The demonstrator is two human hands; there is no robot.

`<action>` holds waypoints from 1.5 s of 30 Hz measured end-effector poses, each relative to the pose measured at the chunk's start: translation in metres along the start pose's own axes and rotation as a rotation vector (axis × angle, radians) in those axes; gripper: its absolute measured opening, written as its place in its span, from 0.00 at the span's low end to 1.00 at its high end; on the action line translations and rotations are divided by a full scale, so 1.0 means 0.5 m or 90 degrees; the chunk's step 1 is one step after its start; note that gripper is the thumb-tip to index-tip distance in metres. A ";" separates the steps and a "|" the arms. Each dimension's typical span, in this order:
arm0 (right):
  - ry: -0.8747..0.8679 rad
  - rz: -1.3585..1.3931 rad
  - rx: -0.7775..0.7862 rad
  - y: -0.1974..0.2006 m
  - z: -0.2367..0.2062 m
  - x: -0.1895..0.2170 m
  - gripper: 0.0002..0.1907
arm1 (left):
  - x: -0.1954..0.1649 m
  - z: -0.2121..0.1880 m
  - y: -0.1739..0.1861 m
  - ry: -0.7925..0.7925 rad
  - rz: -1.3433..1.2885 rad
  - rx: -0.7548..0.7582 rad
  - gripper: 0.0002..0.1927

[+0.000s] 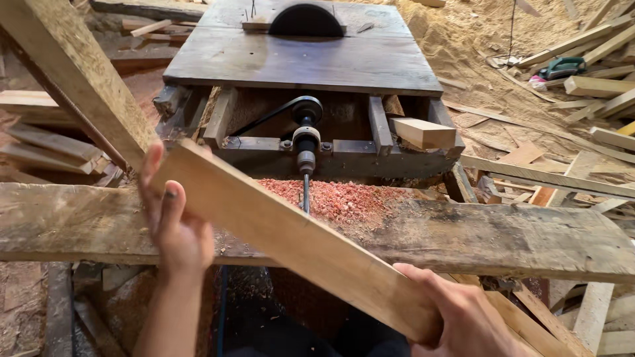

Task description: The person uses a drill press to bore elongated holes into a wooden plank, then places the finished piece on a stack of similar planks. The person then picks up another plank and positions it under the drill.

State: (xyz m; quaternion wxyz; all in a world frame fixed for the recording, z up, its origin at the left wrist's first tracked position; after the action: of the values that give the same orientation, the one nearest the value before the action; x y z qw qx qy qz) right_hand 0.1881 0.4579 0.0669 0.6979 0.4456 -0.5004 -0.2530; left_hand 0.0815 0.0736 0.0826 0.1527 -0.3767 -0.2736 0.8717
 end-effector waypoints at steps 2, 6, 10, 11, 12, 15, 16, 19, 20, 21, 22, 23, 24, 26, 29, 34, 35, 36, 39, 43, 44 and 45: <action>0.066 -0.084 -0.037 -0.001 0.025 -0.014 0.48 | 0.003 -0.019 0.049 0.066 0.056 -0.111 0.25; 0.151 -0.280 -0.193 -0.017 0.079 -0.038 0.47 | 0.034 -0.070 0.126 0.100 0.195 -0.209 0.19; 0.173 -0.328 -0.242 -0.040 0.122 -0.056 0.44 | 0.053 -0.094 0.189 0.100 0.240 -0.132 0.25; 0.176 -0.329 -0.241 -0.045 0.131 -0.057 0.43 | 0.055 -0.095 0.204 0.099 0.272 -0.112 0.25; 0.179 -0.331 -0.239 -0.051 0.137 -0.059 0.42 | 0.057 -0.095 0.216 0.100 0.303 -0.093 0.25; 0.174 -0.342 -0.228 -0.063 0.150 -0.062 0.40 | 0.065 -0.095 0.248 0.127 0.394 -0.071 0.25; 0.168 -0.347 -0.220 -0.067 0.153 -0.064 0.39 | 0.069 -0.096 0.256 0.144 0.423 -0.069 0.25; 0.154 -0.359 -0.207 -0.069 0.162 -0.072 0.37 | 0.080 -0.103 0.269 0.092 0.494 -0.014 0.28; 0.163 -0.358 -0.215 -0.068 0.165 -0.075 0.37 | 0.084 -0.107 0.273 0.100 0.474 -0.012 0.31; 0.173 -0.359 -0.226 -0.068 0.167 -0.078 0.36 | 0.088 -0.110 0.276 0.105 0.455 -0.010 0.34; 0.184 -0.357 -0.233 -0.067 0.167 -0.080 0.35 | 0.091 -0.114 0.279 0.113 0.437 -0.009 0.38; 0.179 -0.362 -0.237 -0.067 0.167 -0.082 0.35 | 0.094 -0.118 0.281 0.127 0.445 -0.005 0.37; 0.175 -0.366 -0.242 -0.068 0.165 -0.083 0.35 | 0.096 -0.122 0.284 0.141 0.455 -0.002 0.35; 0.170 -0.353 -0.246 -0.070 0.164 -0.082 0.34 | 0.099 -0.129 0.291 0.169 0.467 0.000 0.32; 0.165 -0.292 -0.262 -0.062 0.181 -0.091 0.32 | 0.106 -0.133 0.300 0.155 0.503 0.013 0.28; 0.089 -0.275 -0.451 0.019 0.301 -0.170 0.27 | 0.130 -0.137 0.311 0.020 0.507 0.050 0.25; 0.048 -0.361 -0.492 0.040 0.330 -0.193 0.27 | 0.136 -0.139 0.314 0.031 0.483 0.056 0.25; 0.015 -0.436 -0.493 0.056 0.357 -0.213 0.29 | 0.140 -0.141 0.316 0.044 0.460 0.060 0.26; -0.063 -0.432 -0.454 0.078 0.415 -0.254 0.30 | 0.149 -0.147 0.323 0.072 0.450 0.034 0.25; -0.083 -0.337 -0.409 0.067 0.442 -0.270 0.28 | 0.154 -0.151 0.325 0.071 0.458 0.005 0.24; -0.078 -0.353 -0.407 0.063 0.447 -0.274 0.28 | 0.154 -0.150 0.324 0.068 0.459 0.005 0.24; -0.074 -0.369 -0.407 0.059 0.452 -0.279 0.28 | 0.153 -0.149 0.323 0.063 0.460 0.005 0.25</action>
State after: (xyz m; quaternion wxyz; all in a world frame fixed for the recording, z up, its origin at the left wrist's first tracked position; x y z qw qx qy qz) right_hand -0.0751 0.5003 0.0499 0.6717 0.3143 -0.2896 -0.6051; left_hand 0.0756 0.0068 -0.0989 -0.1507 -0.4905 -0.1115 0.8511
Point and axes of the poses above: each hand's wrist, its own z-axis towards the middle knuckle, its own y-axis out of the back of the hand, x = y × z, the point moved 1 cm from there along z, towards the middle knuckle, and after that the axes turned 11 degrees about -z, right-handed, at the moved point
